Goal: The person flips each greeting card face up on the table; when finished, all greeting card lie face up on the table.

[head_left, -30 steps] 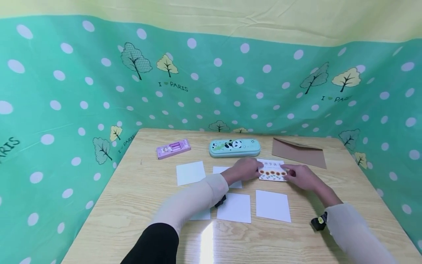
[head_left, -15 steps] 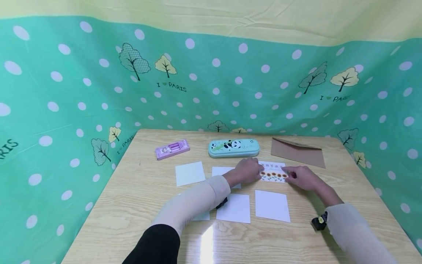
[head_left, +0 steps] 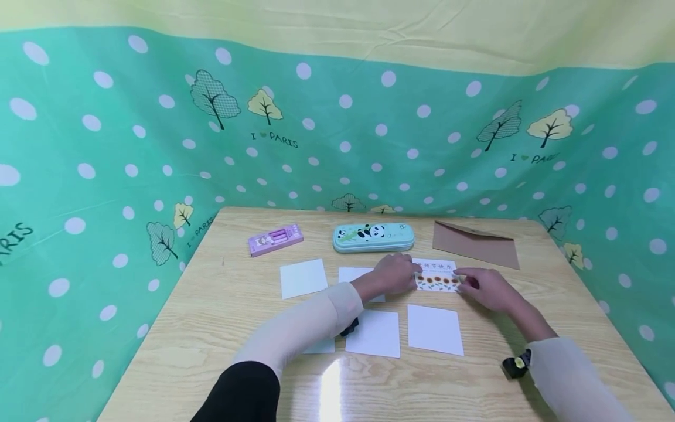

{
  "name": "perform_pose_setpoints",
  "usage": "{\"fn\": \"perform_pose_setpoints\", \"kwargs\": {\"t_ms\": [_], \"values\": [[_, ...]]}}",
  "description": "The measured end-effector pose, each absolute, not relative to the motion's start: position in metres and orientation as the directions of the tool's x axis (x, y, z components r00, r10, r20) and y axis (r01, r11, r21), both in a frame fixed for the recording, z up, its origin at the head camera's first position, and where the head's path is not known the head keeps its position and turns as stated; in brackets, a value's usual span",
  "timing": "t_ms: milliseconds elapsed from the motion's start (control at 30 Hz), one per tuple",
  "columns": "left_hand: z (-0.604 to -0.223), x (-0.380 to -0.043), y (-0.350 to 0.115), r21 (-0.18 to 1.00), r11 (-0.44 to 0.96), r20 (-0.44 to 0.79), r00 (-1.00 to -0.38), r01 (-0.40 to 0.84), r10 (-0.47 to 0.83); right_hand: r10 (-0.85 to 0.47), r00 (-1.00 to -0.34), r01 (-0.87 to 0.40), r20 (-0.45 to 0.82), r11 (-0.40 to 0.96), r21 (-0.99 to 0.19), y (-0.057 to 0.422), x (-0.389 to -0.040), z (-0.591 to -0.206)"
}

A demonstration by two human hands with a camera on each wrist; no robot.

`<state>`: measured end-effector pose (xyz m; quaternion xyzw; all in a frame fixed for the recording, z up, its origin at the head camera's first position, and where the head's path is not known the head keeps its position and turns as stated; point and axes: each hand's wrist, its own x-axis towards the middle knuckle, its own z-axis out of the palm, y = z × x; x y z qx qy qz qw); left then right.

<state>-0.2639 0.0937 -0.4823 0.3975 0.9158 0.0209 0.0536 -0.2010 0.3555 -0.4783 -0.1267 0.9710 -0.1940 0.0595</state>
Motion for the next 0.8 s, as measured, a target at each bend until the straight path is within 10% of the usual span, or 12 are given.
{"fn": "perform_pose_setpoints", "kwargs": {"t_ms": [800], "values": [[-0.481,-0.203,0.061,0.092,0.515,-0.117,-0.504,0.853,0.856,-0.342,-0.938,-0.273,-0.062,0.837,-0.475,0.337,-0.143,-0.482]]}}
